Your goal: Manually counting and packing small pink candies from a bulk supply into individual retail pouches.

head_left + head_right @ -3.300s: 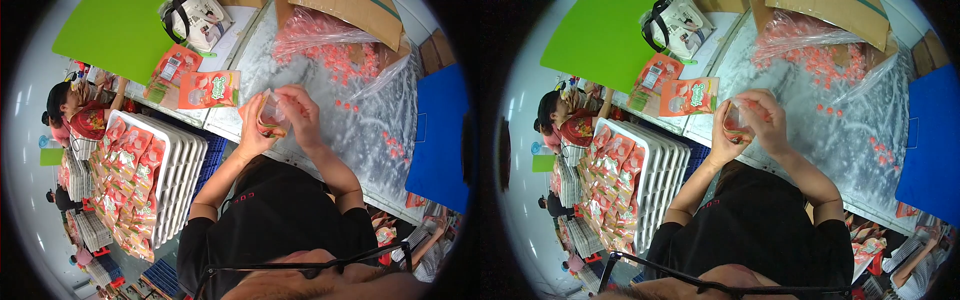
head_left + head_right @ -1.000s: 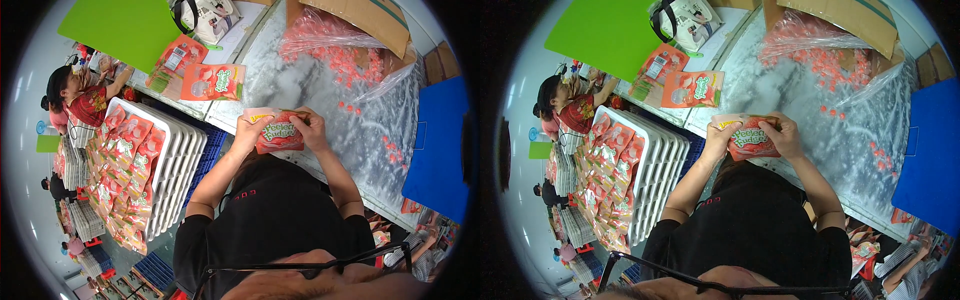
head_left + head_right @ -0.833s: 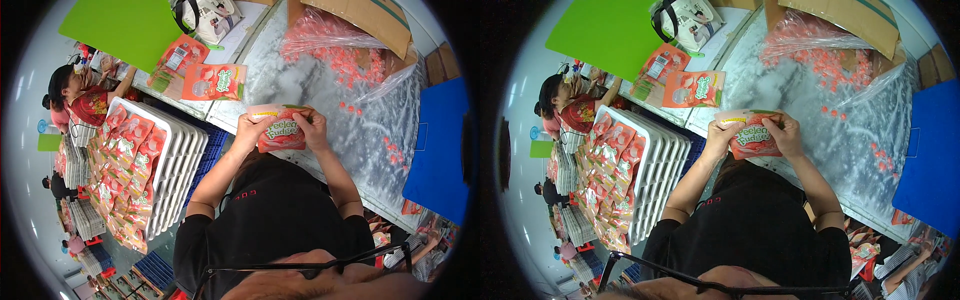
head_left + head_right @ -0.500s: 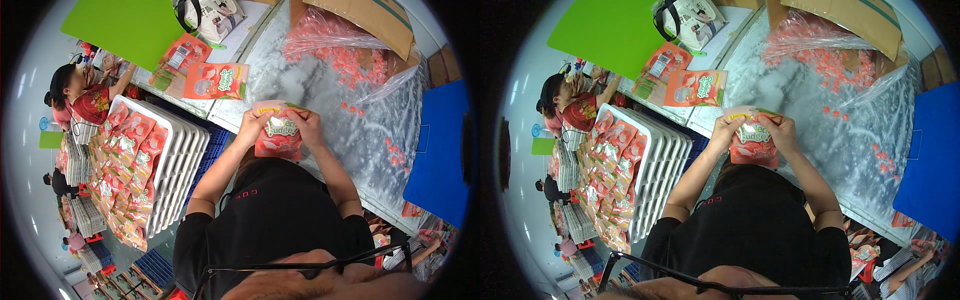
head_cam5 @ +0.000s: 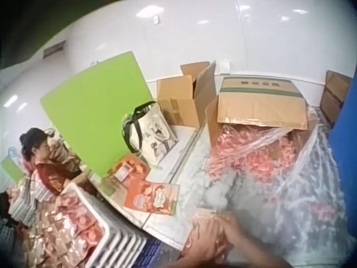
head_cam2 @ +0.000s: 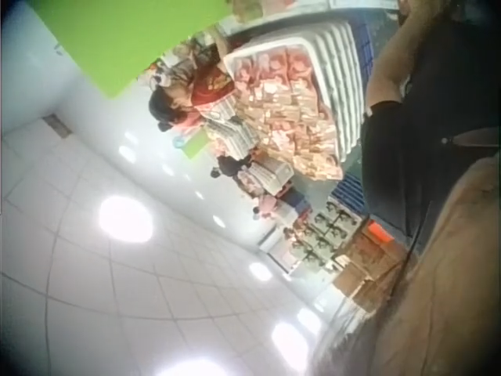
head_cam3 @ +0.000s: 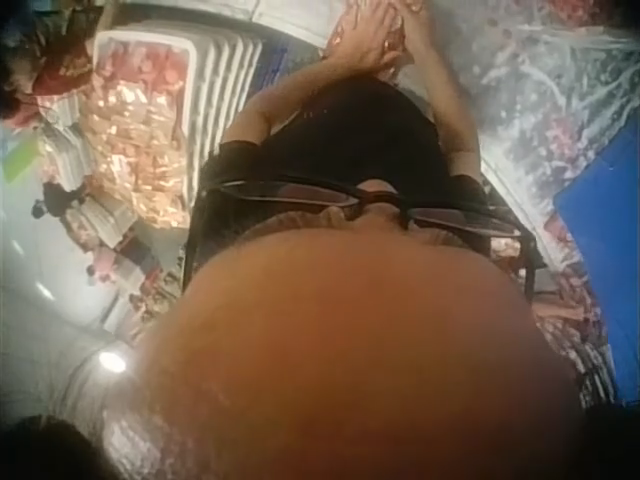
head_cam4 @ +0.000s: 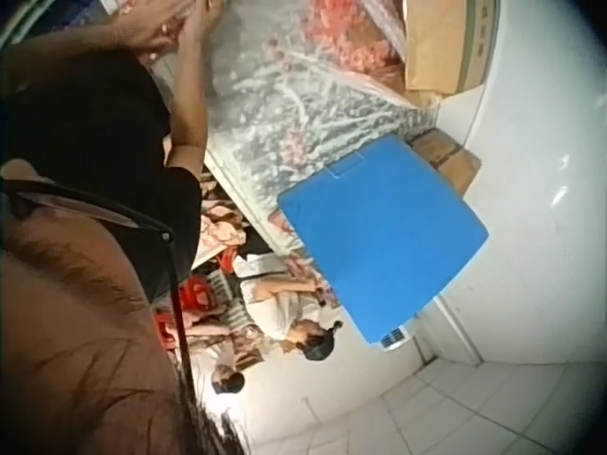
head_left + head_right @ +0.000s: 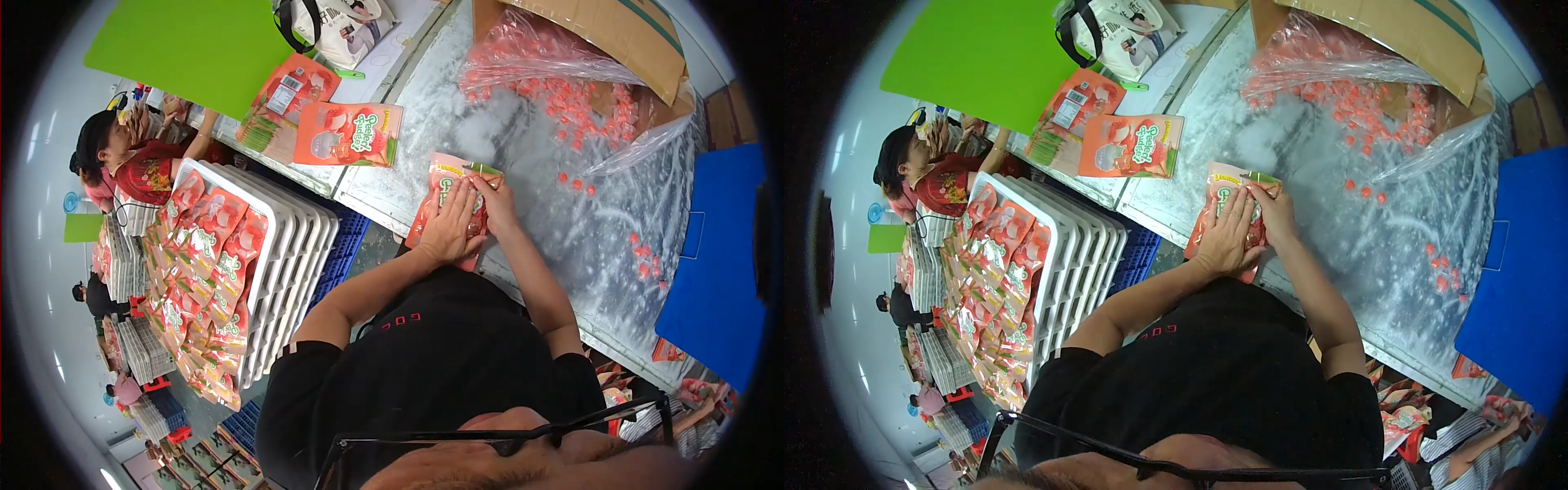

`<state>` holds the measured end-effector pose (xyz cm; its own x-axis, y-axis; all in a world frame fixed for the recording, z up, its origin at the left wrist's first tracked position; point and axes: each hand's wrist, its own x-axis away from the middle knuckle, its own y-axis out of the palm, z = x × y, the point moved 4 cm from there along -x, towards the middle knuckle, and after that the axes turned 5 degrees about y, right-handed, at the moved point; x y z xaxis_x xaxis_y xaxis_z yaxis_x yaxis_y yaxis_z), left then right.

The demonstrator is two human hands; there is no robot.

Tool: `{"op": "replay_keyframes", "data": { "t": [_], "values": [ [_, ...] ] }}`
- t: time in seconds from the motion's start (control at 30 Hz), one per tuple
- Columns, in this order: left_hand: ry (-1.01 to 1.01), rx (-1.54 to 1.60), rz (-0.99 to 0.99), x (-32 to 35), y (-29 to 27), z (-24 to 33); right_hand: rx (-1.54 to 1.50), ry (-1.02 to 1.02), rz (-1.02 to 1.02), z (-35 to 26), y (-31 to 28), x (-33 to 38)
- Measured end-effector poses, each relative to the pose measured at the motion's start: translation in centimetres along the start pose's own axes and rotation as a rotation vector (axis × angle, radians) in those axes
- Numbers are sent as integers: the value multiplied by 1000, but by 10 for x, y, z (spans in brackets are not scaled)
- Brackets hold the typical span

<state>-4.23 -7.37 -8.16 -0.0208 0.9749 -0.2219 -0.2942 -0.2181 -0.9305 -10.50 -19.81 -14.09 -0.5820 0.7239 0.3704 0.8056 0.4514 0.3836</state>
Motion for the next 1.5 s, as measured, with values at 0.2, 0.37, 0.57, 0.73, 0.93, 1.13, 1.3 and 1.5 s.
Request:
{"op": "replay_keyframes", "data": {
  "t": [0.2,0.37,0.57,0.73,0.93,1.13,1.3,1.5],
  "values": [
    [-76,142,-2,7,0,-4,133,-78,53,-6,6,3],
    [-409,323,459,10,-26,-38,21,10,-92,-22,1,13],
    [-632,1340,494,25,-64,-86,-28,17,-392,-25,44,8],
    [-725,1128,722,62,-128,-104,89,-83,-475,-38,112,5],
    [-704,551,1602,178,-264,-232,186,-42,-490,-85,91,22],
    [-1264,-845,1532,429,-328,-385,280,-59,-224,-91,-41,-26],
    [-1214,-691,1277,352,-337,-360,912,-664,492,-115,-166,-11],
    [-892,-784,815,165,-318,-296,1237,-875,782,-184,-193,-62]
  ]
}}
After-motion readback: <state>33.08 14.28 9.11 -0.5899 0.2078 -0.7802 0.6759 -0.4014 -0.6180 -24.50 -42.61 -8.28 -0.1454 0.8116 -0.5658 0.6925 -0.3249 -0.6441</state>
